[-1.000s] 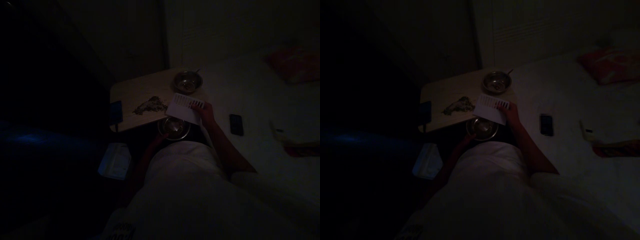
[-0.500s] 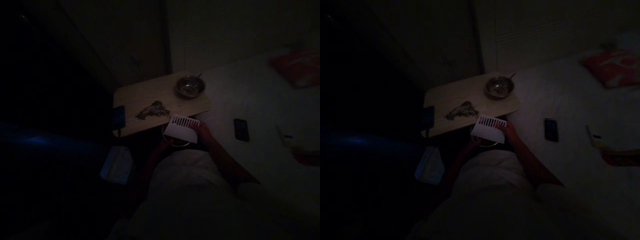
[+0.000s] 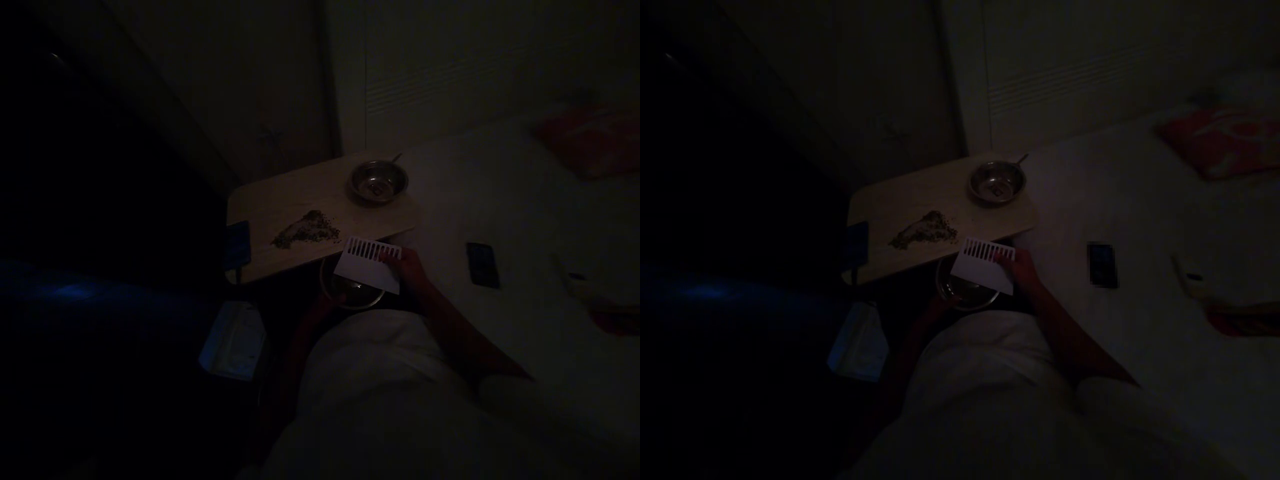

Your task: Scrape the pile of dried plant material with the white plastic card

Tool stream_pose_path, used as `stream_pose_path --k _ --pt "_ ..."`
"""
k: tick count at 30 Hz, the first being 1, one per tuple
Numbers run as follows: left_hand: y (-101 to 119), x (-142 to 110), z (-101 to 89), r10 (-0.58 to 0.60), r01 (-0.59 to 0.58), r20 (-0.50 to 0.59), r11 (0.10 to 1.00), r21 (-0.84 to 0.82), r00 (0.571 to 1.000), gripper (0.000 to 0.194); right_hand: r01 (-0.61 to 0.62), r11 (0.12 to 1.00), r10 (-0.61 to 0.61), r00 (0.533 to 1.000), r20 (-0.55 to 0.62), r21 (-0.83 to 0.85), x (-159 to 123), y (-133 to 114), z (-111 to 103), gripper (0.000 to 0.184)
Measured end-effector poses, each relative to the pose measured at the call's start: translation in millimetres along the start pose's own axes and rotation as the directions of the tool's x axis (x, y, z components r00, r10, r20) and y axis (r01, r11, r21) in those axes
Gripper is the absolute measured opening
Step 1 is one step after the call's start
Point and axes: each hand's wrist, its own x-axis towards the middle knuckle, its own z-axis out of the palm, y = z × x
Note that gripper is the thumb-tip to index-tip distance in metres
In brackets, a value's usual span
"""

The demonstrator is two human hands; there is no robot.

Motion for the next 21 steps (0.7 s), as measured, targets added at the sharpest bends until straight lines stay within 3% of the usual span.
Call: stream_pose_path --k 5,7,10,13,16,19,21 --pt "2.3 -1.8 -5.9 0.078 -0.077 -0.148 0.997 0.015 0.986 0.078 -0.006 0.999 0.006 1.0 0.008 -0.034 -1.8 -2.5 -1.0 0.04" --pt "8.9 -4.1 -8.1 0.153 -0.143 -0.235 0.988 0.057 0.96 0.069 -0.008 0.999 0.008 1.0 0.01 -0.042 -2.6 -3.2 -1.2 0.04" --pt "23.5 -12.9 -10.9 0.29 -0.218 -0.36 0.949 0.228 0.887 0.053 -0.005 0.999 0.006 1.0 0.018 -0.054 -3.1 -3.4 -1.7 0.039" --pt "43.4 -28.3 -16.2 0.45 -0.213 -0.465 0.853 0.476 0.763 0.046 0.002 0.997 -0.001 1.0 0.017 -0.08 -2.8 -2.1 -2.3 0.04" --pt "70.7 -43.6 -28.0 0.614 -0.147 -0.463 0.689 0.71 0.639 0.04 0.013 0.996 -0.01 1.0 0.028 -0.086 -2.4 -0.6 -3.2 0.04" --pt "103.5 -49.2 -48.7 0.773 0.001 -0.422 0.479 0.878 0.474 0.04 0.024 0.996 -0.021 0.999 0.037 -0.08 -2.0 0.8 -3.8 0.039" --pt "123.9 -45.0 -66.8 0.787 0.137 -0.436 0.421 0.897 0.437 0.049 0.03 0.997 -0.027 0.999 0.046 -0.072 -1.5 2.1 -3.9 0.04"
